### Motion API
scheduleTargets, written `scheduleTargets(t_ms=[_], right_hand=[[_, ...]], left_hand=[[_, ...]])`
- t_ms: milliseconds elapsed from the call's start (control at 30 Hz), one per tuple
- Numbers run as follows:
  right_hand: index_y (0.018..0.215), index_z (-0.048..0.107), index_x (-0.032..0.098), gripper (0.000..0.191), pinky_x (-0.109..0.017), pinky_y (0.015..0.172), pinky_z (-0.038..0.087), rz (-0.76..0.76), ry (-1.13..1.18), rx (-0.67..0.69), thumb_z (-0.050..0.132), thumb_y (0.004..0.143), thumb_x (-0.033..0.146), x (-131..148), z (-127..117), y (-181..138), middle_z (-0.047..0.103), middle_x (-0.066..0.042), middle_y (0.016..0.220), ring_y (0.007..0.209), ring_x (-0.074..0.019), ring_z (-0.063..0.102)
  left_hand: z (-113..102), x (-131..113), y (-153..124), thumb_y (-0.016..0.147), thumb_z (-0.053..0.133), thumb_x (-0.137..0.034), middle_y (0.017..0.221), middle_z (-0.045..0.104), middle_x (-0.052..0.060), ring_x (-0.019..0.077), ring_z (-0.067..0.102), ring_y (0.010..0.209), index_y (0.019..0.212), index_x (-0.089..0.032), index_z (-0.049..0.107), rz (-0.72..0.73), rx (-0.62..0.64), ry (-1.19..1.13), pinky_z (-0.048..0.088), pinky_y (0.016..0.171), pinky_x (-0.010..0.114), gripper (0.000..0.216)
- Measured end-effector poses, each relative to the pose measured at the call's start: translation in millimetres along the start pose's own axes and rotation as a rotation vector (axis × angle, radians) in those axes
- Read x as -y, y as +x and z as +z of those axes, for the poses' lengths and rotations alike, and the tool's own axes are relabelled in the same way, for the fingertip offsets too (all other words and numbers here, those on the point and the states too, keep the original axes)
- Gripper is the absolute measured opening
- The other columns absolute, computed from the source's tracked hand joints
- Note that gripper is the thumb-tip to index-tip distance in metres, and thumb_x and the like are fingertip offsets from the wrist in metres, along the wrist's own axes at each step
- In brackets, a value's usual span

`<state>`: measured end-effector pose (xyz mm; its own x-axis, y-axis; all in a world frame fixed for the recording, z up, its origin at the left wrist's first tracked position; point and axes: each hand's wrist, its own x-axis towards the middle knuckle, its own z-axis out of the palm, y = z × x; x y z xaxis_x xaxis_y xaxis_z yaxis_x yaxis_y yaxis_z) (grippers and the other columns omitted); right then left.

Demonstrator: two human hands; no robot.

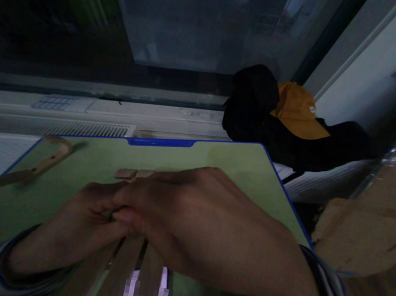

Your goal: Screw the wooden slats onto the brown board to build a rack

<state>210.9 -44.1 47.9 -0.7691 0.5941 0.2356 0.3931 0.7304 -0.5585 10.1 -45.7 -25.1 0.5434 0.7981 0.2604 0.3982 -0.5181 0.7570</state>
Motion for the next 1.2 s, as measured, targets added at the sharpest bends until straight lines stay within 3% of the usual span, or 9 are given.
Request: scheduleTargets(t_ms=[267, 500, 700, 833, 967, 1100, 1200], right_hand=[[0.096, 0.059, 0.021, 0.019, -0.023, 0.067, 0.035, 0.074, -0.061, 0.009, 0.045, 0.093, 0.033, 2.4, 1.0, 1.7, 0.066, 0.005, 0.09, 0.078, -0.0079, 0.059], [0.102, 0.059, 0.022, 0.021, -0.027, 0.062, 0.036, 0.101, -0.08, 0.038, 0.043, 0.093, 0.033, 5.2, 0.7, -2.6, 0.065, 0.002, 0.084, 0.072, -0.0108, 0.058], [0.1, 0.059, 0.021, 0.02, -0.026, 0.063, 0.036, 0.099, -0.078, 0.025, 0.045, 0.093, 0.033, 4.7, 3.0, -0.3, 0.066, 0.002, 0.087, 0.074, -0.0106, 0.059], [0.103, 0.057, 0.022, 0.021, -0.024, 0.064, 0.037, 0.086, -0.095, 0.0, 0.046, 0.092, 0.035, 0.0, 3.8, 0.4, 0.067, 0.004, 0.089, 0.076, -0.0094, 0.06], [0.111, 0.053, 0.023, 0.023, -0.021, 0.072, 0.041, 0.025, -0.135, -0.026, 0.052, 0.089, 0.027, -5.1, 3.0, -2.7, 0.067, 0.004, 0.104, 0.089, -0.0088, 0.062], [0.113, 0.053, 0.025, 0.025, -0.017, 0.071, 0.044, 0.022, -0.187, -0.056, 0.053, 0.088, 0.027, -4.7, -5.4, -7.3, 0.068, 0.006, 0.102, 0.085, -0.0064, 0.063], [0.109, 0.055, 0.026, 0.022, -0.01, 0.066, 0.045, 0.042, -0.199, -0.139, 0.055, 0.087, 0.027, -4.2, -17.6, -13.5, 0.068, 0.009, 0.092, 0.076, -0.0024, 0.063]], left_hand=[[-1.1, 1.2, 1.5, 0.085, 0.055, -0.02, 0.075, 0.069, -0.002, 0.0142, 0.064, 0.072, 0.08, -0.02, 0.065, 0.048, 0.056, -0.018, 0.049, 0.065, 0.024, 0.011], [0.2, 2.2, 2.1, 0.084, 0.057, -0.013, 0.082, 0.07, -0.001, 0.0134, 0.065, 0.075, 0.084, -0.019, 0.065, 0.062, 0.07, -0.042, 0.049, 0.068, 0.023, 0.01], [-1.4, 0.0, 3.5, 0.084, 0.056, -0.01, 0.076, 0.068, -0.003, 0.0116, 0.064, 0.072, 0.083, -0.02, 0.066, 0.056, 0.115, -0.131, 0.048, 0.065, 0.02, 0.014], [-0.6, -0.9, 4.2, 0.084, 0.056, -0.013, 0.072, 0.067, -0.003, 0.0109, 0.063, 0.067, 0.076, -0.018, 0.066, -0.011, 0.1, -0.068, 0.048, 0.061, 0.019, 0.014], [-1.6, -3.6, 5.8, 0.083, 0.058, -0.014, 0.069, 0.067, -0.005, 0.0101, 0.063, 0.066, 0.069, -0.017, 0.065, -0.071, 0.119, -0.094, 0.049, 0.063, 0.018, 0.016], [-11.4, -11.3, 5.8, 0.085, 0.059, -0.022, 0.085, 0.07, -0.005, 0.0107, 0.066, 0.08, 0.089, -0.023, 0.068, -0.119, 0.138, -0.144, 0.051, 0.072, 0.017, 0.01], [-22.9, -19.6, 3.5, 0.087, 0.056, -0.022, 0.098, 0.071, -0.007, 0.0104, 0.065, 0.09, 0.101, -0.03, 0.067, -0.11, -0.001, -0.104, 0.051, 0.078, 0.016, 0.02]])
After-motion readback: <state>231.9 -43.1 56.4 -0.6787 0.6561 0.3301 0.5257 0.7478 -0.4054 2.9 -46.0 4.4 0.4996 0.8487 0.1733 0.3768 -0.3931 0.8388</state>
